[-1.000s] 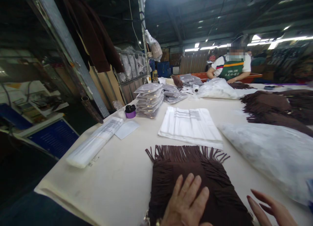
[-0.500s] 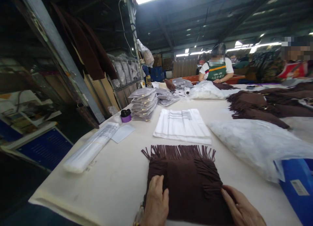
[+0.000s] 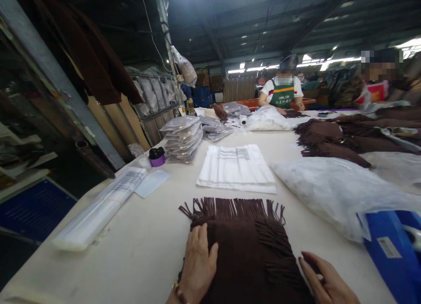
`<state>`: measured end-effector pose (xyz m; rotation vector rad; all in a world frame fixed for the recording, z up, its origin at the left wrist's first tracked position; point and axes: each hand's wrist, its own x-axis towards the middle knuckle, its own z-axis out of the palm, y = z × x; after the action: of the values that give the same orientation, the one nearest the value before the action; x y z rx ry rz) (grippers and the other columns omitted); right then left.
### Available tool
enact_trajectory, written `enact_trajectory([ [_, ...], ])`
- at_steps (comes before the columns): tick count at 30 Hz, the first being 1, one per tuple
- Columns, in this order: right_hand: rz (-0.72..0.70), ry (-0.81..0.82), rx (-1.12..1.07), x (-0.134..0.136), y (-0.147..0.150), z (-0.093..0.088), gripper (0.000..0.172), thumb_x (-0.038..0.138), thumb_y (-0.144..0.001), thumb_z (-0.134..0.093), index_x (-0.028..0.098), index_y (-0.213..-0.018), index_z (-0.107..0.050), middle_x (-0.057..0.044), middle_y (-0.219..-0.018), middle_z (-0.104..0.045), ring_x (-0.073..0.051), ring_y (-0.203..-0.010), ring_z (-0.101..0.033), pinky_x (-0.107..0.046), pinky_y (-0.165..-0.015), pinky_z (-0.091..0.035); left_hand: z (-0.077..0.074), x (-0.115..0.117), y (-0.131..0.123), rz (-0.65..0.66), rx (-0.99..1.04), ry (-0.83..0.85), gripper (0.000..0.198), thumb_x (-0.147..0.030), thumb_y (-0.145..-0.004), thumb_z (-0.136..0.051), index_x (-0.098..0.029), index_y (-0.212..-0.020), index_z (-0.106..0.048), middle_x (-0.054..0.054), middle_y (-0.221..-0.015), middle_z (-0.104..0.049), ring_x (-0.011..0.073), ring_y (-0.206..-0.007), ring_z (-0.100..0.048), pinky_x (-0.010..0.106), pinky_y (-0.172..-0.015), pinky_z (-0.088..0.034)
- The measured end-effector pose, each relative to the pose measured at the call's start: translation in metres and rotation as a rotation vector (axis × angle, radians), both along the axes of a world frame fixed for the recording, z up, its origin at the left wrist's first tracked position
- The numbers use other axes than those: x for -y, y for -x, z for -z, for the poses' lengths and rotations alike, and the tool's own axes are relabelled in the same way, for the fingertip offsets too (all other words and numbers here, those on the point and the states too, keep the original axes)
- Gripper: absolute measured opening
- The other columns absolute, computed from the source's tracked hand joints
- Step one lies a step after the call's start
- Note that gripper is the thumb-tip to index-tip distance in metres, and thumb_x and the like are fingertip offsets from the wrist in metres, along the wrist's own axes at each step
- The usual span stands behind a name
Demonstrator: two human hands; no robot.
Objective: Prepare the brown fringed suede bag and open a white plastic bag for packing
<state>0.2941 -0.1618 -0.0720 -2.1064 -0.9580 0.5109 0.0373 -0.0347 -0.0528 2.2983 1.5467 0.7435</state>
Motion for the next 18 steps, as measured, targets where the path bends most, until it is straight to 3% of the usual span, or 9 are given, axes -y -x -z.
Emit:
enact_trajectory([
  [4, 0.065, 0.014, -0.297, -0.026, -0.011, -0.011, 0.054, 0.065, -0.063, -0.05, 0.021, -0.091, -0.06, -0.008, -0.092, -0.069, -0.026, -0.088, -0.065, -0.036, -0.079, -0.052, -0.012, 0.002, 0.002, 0.491, 0.065, -0.037, 0.045, -0.022, -0.08, -0.049, -0.021, -0.125, -0.047, 0.01, -0.113, -0.061, 0.0217, -0.105, -0.056, 0.039, -0.09, -0.049],
  [5, 0.077, -0.003, -0.415, -0.032, -0.014, -0.015, 0.053, 0.063, -0.062, -0.054, 0.019, -0.09, -0.06, -0.009, -0.09, -0.069, -0.025, -0.087, -0.065, -0.036, -0.08, -0.052, -0.017, -0.001, 0.008, 0.52, 0.104, -0.053, 0.041, -0.023, -0.081, -0.05, -0.025, -0.122, -0.051, 0.008, -0.112, -0.061, 0.0212, -0.105, -0.056, 0.038, -0.091, -0.048],
  [6, 0.096, -0.022, -0.536, -0.038, -0.017, -0.02, 0.052, 0.061, -0.061, -0.058, 0.017, -0.09, -0.059, -0.01, -0.088, -0.07, -0.025, -0.085, -0.066, -0.035, -0.079, -0.052, -0.022, -0.007, 0.016, 0.446, 0.158, -0.046, 0.035, -0.027, -0.081, -0.05, -0.026, -0.116, -0.056, 0.008, -0.111, -0.062, 0.0217, -0.104, -0.056, 0.039, -0.09, -0.047],
  [8, 0.127, -0.046, -0.746, -0.05, -0.022, -0.03, 0.05, 0.053, -0.058, -0.065, 0.014, -0.089, -0.06, -0.012, -0.086, -0.07, -0.025, -0.084, -0.066, -0.034, -0.08, -0.052, -0.032, -0.025, 0.035, 0.061, 0.293, 0.117, 0.03, -0.04, -0.078, -0.053, -0.02, -0.099, -0.062, 0.01, -0.102, -0.064, 0.0241, -0.096, -0.059, 0.039, -0.084, -0.05],
  [9, 0.127, -0.037, -0.829, -0.056, -0.024, -0.035, 0.047, 0.049, -0.058, -0.068, 0.013, -0.088, -0.06, -0.012, -0.085, -0.07, -0.024, -0.083, -0.067, -0.033, -0.08, -0.052, -0.035, -0.036, 0.044, -0.133, 0.361, 0.282, 0.035, -0.047, -0.074, -0.056, -0.017, -0.091, -0.061, 0.011, -0.094, -0.065, 0.025, -0.09, -0.061, 0.039, -0.08, -0.051],
  [11, 0.055, 0.018, -0.969, -0.067, -0.028, -0.043, 0.04, 0.044, -0.062, -0.069, 0.012, -0.086, -0.062, -0.012, -0.084, -0.07, -0.023, -0.082, -0.067, -0.031, -0.077, -0.052, -0.041, -0.058, 0.058, -0.296, 0.516, 0.688, 0.042, -0.054, -0.067, -0.061, -0.015, -0.082, -0.058, 0.01, -0.082, -0.065, 0.0242, -0.079, -0.063, 0.037, -0.074, -0.051],
  [15, -0.227, 0.143, -1.24, -0.088, -0.034, -0.044, 0.033, 0.04, -0.079, -0.058, 0.009, -0.088, -0.065, -0.012, -0.087, -0.07, -0.021, -0.082, -0.067, -0.028, -0.073, -0.051, -0.039, -0.092, 0.061, -0.117, 0.811, 1.378, 0.037, -0.046, -0.07, -0.067, -0.012, -0.083, -0.059, 0.009, -0.082, -0.069, 0.02, -0.078, -0.065, 0.031, -0.076, -0.048],
  [18, -0.284, 0.142, -1.424, -0.102, -0.036, -0.037, 0.027, 0.033, -0.081, -0.057, 0.01, -0.09, -0.066, -0.01, -0.089, -0.071, -0.018, -0.091, -0.065, -0.029, -0.091, -0.044, -0.029, -0.111, 0.049, -0.02, 0.943, 1.682, 0.033, -0.042, -0.073, -0.067, -0.012, -0.086, -0.062, 0.008, -0.084, -0.07, 0.0207, -0.086, -0.065, 0.031, -0.083, -0.046],
])
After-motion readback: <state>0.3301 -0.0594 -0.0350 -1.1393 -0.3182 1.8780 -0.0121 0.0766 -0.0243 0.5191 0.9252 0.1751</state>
